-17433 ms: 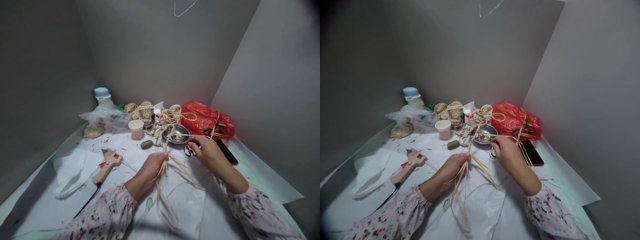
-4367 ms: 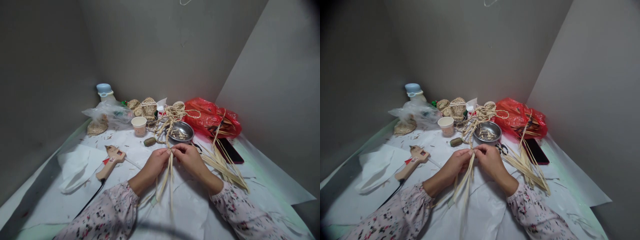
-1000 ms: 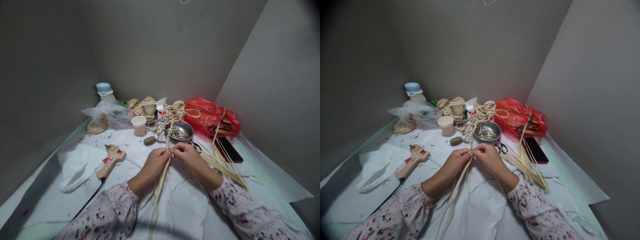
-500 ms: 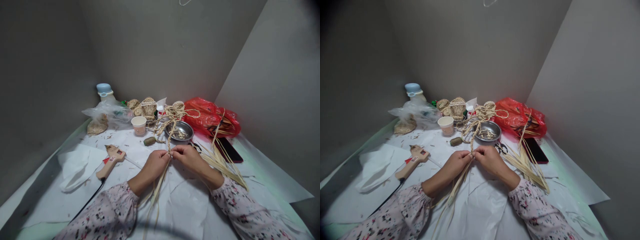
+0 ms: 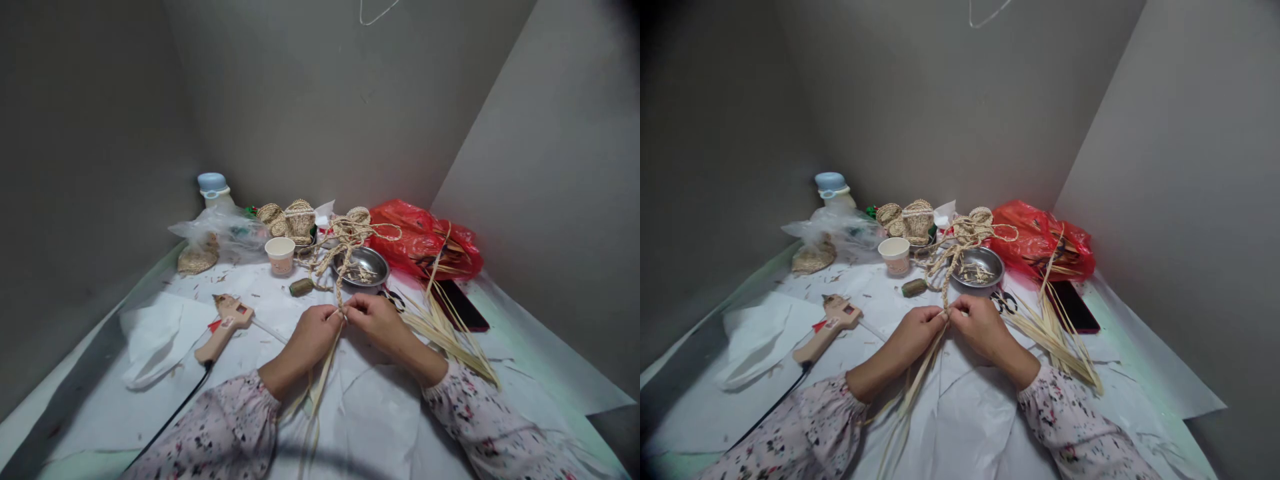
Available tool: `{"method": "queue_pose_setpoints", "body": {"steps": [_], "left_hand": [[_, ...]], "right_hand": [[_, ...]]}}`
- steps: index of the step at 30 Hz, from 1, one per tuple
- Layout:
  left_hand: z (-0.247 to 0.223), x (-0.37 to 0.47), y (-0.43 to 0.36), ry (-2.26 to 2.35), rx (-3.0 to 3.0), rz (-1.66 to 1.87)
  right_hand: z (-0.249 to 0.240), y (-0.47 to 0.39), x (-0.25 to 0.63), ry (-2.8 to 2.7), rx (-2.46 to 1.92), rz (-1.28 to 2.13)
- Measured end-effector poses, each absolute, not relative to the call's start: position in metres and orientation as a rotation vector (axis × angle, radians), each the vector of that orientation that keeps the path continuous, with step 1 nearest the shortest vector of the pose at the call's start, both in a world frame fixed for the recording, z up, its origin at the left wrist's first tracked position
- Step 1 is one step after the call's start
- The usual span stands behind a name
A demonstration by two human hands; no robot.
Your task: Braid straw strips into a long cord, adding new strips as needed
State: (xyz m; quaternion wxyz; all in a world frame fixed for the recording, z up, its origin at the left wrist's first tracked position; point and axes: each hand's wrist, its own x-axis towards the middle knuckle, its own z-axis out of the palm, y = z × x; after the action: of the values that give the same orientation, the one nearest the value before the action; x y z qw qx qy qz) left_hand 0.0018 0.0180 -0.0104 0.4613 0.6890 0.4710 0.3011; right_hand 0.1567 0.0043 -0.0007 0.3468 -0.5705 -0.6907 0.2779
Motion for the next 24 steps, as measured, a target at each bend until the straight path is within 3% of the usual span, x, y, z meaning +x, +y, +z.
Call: {"method": "queue_pose_setpoints", "body": {"steps": [8,24], "left_hand": [[-0.009,0.000,0.018,1.192,1.744,0.707],[-0.001,-0.002,0.009,1.357,2.081,0.777]], "right_hand": [[-0.003,0.007,0.161,-1.795,-1.390,0.893],[-0.001,0.004,0.158,-1.844,-1.490,0.602]]}}
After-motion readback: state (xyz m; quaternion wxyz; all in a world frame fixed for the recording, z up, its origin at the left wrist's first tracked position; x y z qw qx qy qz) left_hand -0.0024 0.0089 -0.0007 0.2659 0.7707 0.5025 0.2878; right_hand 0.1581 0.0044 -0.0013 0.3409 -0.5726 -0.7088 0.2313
